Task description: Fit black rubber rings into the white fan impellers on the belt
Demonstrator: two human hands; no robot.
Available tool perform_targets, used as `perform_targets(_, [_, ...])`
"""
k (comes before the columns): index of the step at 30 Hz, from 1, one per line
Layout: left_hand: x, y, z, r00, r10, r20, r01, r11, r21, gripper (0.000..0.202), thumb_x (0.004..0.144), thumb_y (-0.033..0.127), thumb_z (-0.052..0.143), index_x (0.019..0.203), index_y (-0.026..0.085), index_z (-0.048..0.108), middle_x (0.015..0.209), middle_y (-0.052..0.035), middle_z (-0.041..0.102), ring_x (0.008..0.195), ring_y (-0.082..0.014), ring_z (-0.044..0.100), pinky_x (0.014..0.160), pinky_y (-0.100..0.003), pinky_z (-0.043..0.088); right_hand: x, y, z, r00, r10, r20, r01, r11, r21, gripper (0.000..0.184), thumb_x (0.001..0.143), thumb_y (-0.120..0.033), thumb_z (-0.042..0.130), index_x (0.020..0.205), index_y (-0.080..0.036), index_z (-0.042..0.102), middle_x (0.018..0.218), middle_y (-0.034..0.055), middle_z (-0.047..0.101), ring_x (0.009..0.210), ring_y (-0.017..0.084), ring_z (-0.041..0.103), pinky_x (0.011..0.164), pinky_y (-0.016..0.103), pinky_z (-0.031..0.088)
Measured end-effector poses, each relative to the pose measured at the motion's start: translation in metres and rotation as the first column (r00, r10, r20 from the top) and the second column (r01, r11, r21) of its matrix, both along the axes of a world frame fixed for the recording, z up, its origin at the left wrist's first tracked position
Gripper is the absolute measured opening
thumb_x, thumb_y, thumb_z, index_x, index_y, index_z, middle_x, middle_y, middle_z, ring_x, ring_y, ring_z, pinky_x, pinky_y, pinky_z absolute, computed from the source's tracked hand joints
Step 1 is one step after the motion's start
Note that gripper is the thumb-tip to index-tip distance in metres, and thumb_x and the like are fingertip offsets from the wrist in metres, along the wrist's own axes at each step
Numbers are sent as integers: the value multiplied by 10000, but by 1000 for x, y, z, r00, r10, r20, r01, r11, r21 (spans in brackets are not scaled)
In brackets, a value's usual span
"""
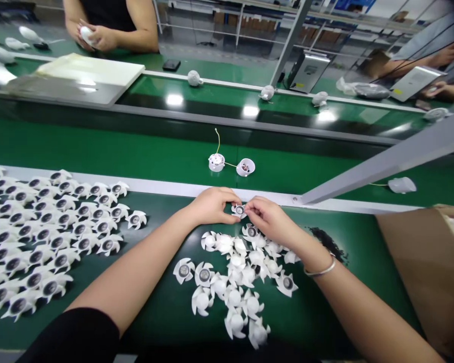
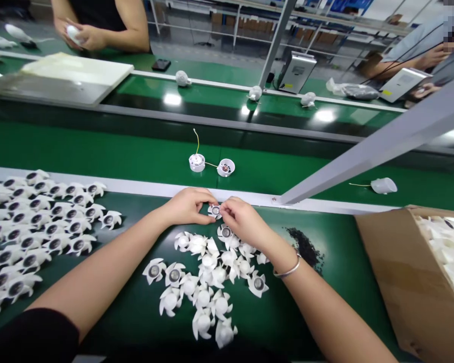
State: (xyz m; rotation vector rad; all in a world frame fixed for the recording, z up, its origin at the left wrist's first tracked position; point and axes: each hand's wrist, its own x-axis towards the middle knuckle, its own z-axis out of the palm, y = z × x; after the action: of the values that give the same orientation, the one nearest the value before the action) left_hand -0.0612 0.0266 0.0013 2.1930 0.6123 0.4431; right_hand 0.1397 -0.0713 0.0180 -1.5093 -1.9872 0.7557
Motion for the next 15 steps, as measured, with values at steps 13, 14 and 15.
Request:
perform_targets(13, [1, 2, 1, 999, -32, 22, 31, 997, 66, 209, 684, 290, 753, 871, 213, 700, 826, 10, 628, 680, -129, 525, 603, -247, 358, -14, 10, -7, 964, -2, 267, -23, 996, 90, 80, 937, -161, 505, 918, -175, 582, 933, 65, 593, 792, 169, 576, 718, 278, 461])
perform_targets(14, [2, 3, 2, 999, -34, 17, 33, 997, 66, 210, 685, 286, 752, 875, 214, 700, 819, 10, 627, 678, -130, 525, 602, -245, 359, -14, 9, -6, 960, -3, 279, -24, 995, 92, 85, 942, -168, 506, 932, -172, 590, 941, 66, 596, 800, 167, 581, 725, 275, 464])
perform_targets(15, [2, 3, 3, 999, -34, 13, 33, 997, 65, 205, 687, 285, 750, 872, 215, 697, 811, 9, 626, 673, -130, 524, 600, -243, 360, -15, 9, -6, 955, -1, 298, -29, 995, 96, 98, 950, -181, 501, 948, -168, 598, 948, 67, 599, 807, 166, 584, 732, 273, 466])
